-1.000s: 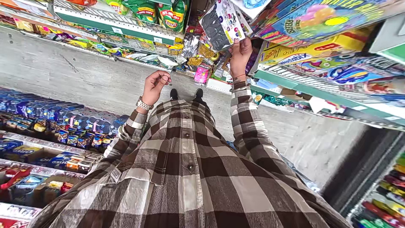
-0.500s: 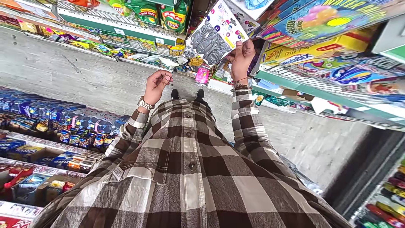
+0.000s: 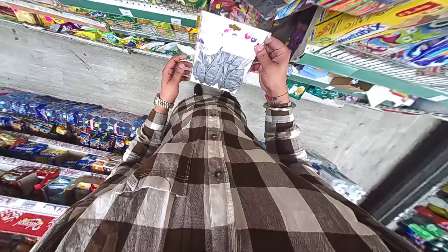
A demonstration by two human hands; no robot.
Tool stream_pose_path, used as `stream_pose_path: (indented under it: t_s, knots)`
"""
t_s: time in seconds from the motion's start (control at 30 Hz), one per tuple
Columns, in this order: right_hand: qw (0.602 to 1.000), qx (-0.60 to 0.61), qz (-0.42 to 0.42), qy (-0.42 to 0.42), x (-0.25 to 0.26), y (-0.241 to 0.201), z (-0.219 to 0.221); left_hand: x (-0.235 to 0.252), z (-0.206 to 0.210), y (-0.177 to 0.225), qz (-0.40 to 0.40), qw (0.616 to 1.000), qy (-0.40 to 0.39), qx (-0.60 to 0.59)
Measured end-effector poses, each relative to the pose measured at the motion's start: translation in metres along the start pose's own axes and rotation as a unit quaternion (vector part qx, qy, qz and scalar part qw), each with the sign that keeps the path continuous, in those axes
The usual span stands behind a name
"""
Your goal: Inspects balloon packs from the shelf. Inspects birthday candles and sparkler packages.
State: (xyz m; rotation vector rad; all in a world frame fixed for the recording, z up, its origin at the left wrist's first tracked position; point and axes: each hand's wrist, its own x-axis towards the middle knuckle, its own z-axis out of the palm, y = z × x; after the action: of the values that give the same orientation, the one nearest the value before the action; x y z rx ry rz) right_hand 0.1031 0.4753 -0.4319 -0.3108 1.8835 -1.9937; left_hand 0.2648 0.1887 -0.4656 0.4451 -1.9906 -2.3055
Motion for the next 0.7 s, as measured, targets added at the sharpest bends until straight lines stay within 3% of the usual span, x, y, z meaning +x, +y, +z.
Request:
stream_pose_path:
  t_s: [0.7]
  knots:
    - [1.0,0.008,-0.011,-0.01,-0.014,0.005,0.016,-0.005,0.012,0.005,0.07,0.997,-0.006,-0.022]
